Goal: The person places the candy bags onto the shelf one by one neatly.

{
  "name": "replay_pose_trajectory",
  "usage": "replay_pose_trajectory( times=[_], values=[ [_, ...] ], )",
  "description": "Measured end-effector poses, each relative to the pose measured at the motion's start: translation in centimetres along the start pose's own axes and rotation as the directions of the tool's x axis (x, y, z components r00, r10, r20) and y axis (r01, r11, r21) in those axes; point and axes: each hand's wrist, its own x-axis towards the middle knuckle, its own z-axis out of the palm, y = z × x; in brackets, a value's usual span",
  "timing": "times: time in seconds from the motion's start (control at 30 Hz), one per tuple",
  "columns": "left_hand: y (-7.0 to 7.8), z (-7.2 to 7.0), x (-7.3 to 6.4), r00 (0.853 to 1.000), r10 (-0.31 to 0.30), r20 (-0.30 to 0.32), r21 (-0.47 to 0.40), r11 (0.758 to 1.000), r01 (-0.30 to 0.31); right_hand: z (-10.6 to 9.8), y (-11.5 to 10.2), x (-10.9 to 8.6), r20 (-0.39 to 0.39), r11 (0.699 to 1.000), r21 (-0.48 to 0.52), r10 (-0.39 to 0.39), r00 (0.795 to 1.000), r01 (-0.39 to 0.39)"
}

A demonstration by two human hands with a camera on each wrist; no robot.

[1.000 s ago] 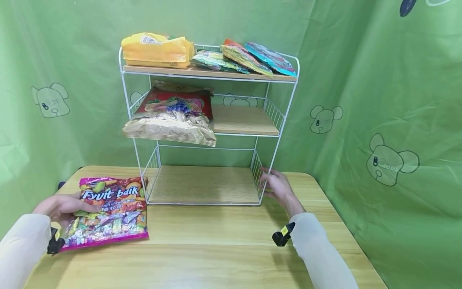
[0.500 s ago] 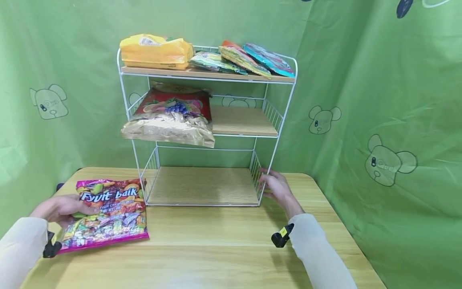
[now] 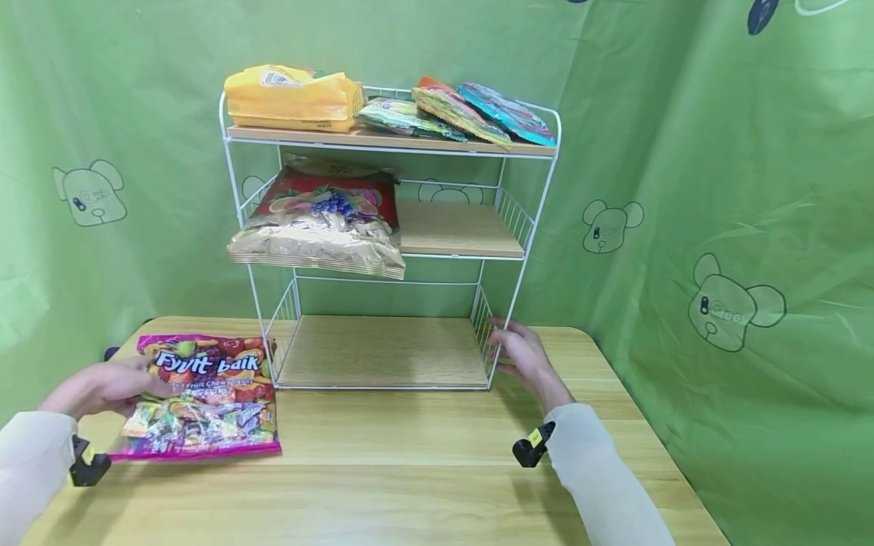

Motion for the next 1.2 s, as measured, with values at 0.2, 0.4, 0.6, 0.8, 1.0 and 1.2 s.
replay_pose_trajectory(
  times=[0.2, 0.4, 0.6, 0.8, 1.0, 1.2],
  values=[
    [0.9, 0.2, -0.3, 1.000, 0.029, 0.000, -0.019, 0.999, -0.029, 0.0, 0.1, 0.1, -0.001, 1.000, 0.002, -0.002, 1.000, 0.002],
    [1.5, 0.6, -0.5, 0.997, 0.076, 0.015, -0.063, 0.995, -0.075, -0.1, 0.2, 0.2, -0.008, 1.000, 0.001, -0.005, 1.000, 0.005],
    [2.3, 0.9, -0.7, 0.997, 0.072, 0.018, -0.105, 0.992, -0.070, -0.1, 0.2, 0.2, -0.011, 1.000, 0.002, -0.002, 1.000, 0.003],
    [2.8, 1.2, -0.9, 0.993, 0.114, 0.026, -0.161, 0.981, -0.109, -0.1, 0.3, 0.2, -0.004, 1.000, 0.006, -0.007, 1.000, 0.007],
    [3.3, 1.8, -1.3, 0.988, 0.147, 0.040, -0.167, 0.976, -0.139, -0.2, 0.3, 0.1, -0.004, 1.000, 0.006, -0.008, 1.000, 0.008],
    [4.4, 2.7, -1.8, 0.985, 0.169, 0.034, -0.141, 0.977, -0.163, -0.2, 0.2, 0.1, -0.003, 1.000, 0.005, -0.011, 1.000, 0.011]
  ],
)
